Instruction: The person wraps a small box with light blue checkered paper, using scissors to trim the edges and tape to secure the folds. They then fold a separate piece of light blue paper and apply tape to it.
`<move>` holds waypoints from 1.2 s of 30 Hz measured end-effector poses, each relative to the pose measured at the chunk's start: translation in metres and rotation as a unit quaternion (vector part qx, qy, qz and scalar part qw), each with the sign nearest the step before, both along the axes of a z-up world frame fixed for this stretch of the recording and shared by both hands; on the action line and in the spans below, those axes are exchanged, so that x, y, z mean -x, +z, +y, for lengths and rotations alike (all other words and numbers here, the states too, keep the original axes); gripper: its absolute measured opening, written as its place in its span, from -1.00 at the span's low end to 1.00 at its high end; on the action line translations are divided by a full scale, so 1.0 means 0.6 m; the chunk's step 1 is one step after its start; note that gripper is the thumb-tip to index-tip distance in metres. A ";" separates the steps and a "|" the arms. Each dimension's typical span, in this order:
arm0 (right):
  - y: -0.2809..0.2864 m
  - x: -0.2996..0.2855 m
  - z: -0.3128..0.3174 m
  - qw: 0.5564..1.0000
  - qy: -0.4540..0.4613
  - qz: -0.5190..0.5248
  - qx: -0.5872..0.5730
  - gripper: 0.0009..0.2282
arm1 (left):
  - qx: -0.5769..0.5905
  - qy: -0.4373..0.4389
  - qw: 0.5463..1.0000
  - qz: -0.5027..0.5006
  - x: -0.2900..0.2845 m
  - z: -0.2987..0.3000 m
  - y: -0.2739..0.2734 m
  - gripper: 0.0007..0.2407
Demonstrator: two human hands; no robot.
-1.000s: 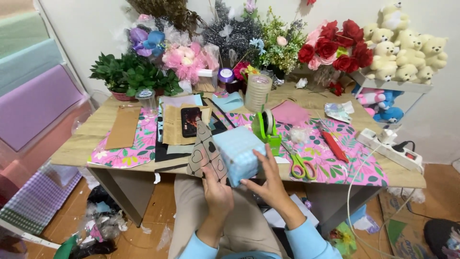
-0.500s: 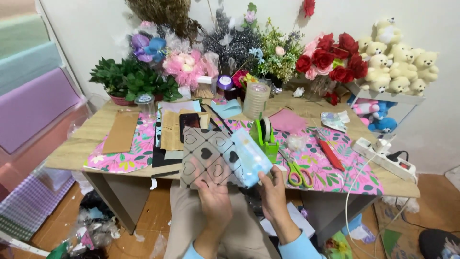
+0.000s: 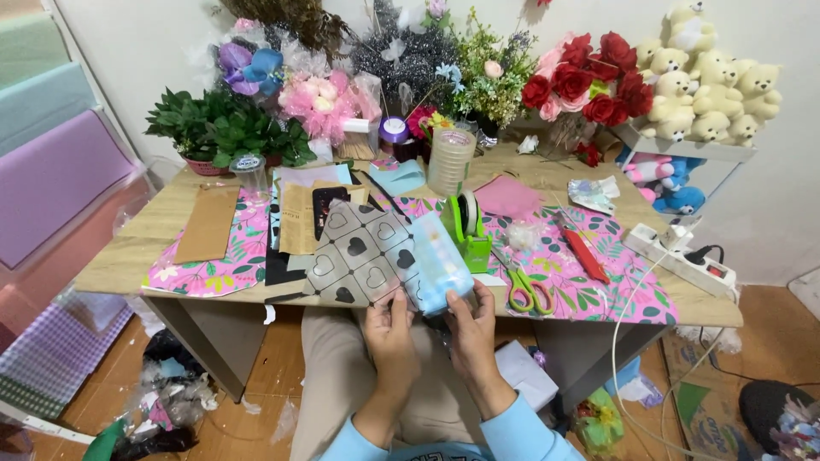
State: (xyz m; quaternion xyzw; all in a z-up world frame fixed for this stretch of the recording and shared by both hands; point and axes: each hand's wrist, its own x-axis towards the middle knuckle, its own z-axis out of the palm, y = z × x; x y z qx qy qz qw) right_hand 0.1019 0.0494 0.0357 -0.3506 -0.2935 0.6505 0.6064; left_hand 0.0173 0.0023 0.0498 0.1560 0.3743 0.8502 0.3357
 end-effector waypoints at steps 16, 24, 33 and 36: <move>0.020 0.006 -0.027 0.988 -0.032 -0.108 -0.109 -0.42 | 0.039 0.032 0.990 0.129 -0.002 -0.007 -0.046 -0.93; 0.032 -0.012 -0.002 0.990 0.066 -0.115 0.055 -0.57 | 0.007 0.086 0.886 0.456 0.033 -0.008 -0.018 -0.58; 0.017 -0.022 -0.021 0.981 0.049 -0.167 -0.082 -0.61 | 0.039 0.149 0.885 0.439 0.053 0.002 0.010 -0.66; -0.011 -0.035 -0.021 0.970 0.069 -0.141 -0.185 -0.59 | 0.052 0.135 0.896 0.421 0.071 0.008 0.007 -0.68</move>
